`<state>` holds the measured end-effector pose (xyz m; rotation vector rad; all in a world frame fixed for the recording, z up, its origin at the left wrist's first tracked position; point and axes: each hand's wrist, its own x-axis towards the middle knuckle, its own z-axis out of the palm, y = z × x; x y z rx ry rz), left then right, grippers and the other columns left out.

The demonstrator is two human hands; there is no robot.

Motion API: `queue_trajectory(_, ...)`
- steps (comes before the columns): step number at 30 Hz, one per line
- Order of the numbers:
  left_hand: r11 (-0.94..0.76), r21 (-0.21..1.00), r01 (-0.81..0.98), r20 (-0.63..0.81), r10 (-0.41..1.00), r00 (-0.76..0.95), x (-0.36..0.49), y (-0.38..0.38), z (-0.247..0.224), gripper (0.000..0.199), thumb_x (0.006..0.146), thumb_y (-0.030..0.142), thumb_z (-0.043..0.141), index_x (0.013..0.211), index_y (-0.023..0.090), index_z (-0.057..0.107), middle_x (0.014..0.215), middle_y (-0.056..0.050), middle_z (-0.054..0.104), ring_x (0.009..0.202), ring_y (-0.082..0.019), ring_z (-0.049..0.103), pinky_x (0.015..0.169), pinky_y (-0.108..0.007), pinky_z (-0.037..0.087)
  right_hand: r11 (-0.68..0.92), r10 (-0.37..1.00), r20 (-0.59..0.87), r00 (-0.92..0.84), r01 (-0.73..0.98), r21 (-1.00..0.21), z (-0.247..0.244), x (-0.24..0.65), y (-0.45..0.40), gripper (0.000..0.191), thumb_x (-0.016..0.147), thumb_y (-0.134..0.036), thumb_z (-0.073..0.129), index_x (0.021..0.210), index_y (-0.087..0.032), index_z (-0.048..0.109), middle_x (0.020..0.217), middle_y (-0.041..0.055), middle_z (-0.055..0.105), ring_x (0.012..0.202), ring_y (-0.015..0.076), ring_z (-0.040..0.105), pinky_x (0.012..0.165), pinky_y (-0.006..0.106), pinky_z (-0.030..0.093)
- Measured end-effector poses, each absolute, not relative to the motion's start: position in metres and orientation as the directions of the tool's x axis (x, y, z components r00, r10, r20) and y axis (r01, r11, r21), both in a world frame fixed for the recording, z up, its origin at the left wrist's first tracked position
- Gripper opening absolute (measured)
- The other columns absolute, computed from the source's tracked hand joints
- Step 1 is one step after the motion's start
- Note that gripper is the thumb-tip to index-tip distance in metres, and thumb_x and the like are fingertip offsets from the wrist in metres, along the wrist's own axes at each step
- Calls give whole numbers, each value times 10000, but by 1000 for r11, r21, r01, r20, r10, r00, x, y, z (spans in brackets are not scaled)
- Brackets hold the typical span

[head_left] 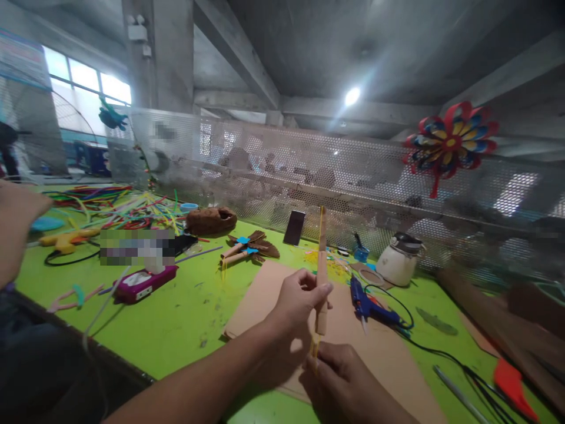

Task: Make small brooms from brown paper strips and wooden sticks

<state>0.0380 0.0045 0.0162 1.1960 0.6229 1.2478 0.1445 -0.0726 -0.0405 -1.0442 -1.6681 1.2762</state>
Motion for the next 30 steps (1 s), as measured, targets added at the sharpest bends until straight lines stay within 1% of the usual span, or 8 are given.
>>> queue_trajectory(3,-155,934,-322,237,943,235,39,3,16,362,596,355,766,649,166,462,542,39,513,478,-143,577,484,-258,446,338,896,148,-419,426,-839,-32,150,-74,298,885,-338,428,658,-154,487,601,-30,401,573,92,325,510,213,276)
queue_trajectory(6,-172,948,-267,233,948,218,40,1,17,339,605,336,752,642,165,462,527,44,499,467,-140,569,459,-244,428,386,886,150,-438,521,-761,-28,151,-77,284,888,-305,403,655,-161,480,581,-34,417,545,87,322,502,211,271)
queue_trajectory(10,-158,955,-251,216,951,220,40,0,18,340,609,339,749,646,172,454,530,39,508,468,-144,570,463,-255,433,416,881,176,-439,542,-731,-25,149,-82,290,885,-285,400,636,-167,492,584,-26,444,538,93,339,505,211,278)
queue_trajectory(13,-152,956,-251,211,951,227,39,-1,18,336,617,344,746,654,174,459,536,31,518,476,-150,576,480,-269,444,407,881,155,-446,552,-728,-22,149,-83,281,883,-259,393,631,-170,480,586,-24,450,534,94,358,499,211,273)
queue_trajectory(20,-132,944,-302,232,917,324,34,5,18,309,653,354,729,696,154,498,605,6,554,543,-153,599,542,-276,461,396,880,133,-457,547,-738,-19,148,-84,276,884,-243,386,640,-169,493,593,-23,466,537,92,369,514,207,285)
queue_trajectory(25,-113,940,-322,222,919,325,32,8,18,346,624,391,752,689,145,517,595,10,557,547,-159,604,562,-287,467,429,877,163,-452,585,-688,-22,149,-85,287,873,-229,404,620,-162,524,571,-27,473,520,89,364,494,209,260)
queue_trajectory(28,-62,927,-370,200,917,346,32,10,19,357,624,411,754,717,131,553,623,-8,585,573,-163,613,602,-303,483,490,852,200,-484,601,-632,-19,148,-86,281,837,-188,442,564,-158,503,547,-31,456,509,82,342,486,215,232)
queue_trajectory(30,-27,913,-408,191,910,368,32,12,19,363,626,418,756,746,124,579,638,-19,600,584,-164,615,619,-307,490,507,837,186,-514,601,-618,-15,148,-87,268,808,-151,453,543,-160,487,543,-35,446,511,81,330,486,214,229)
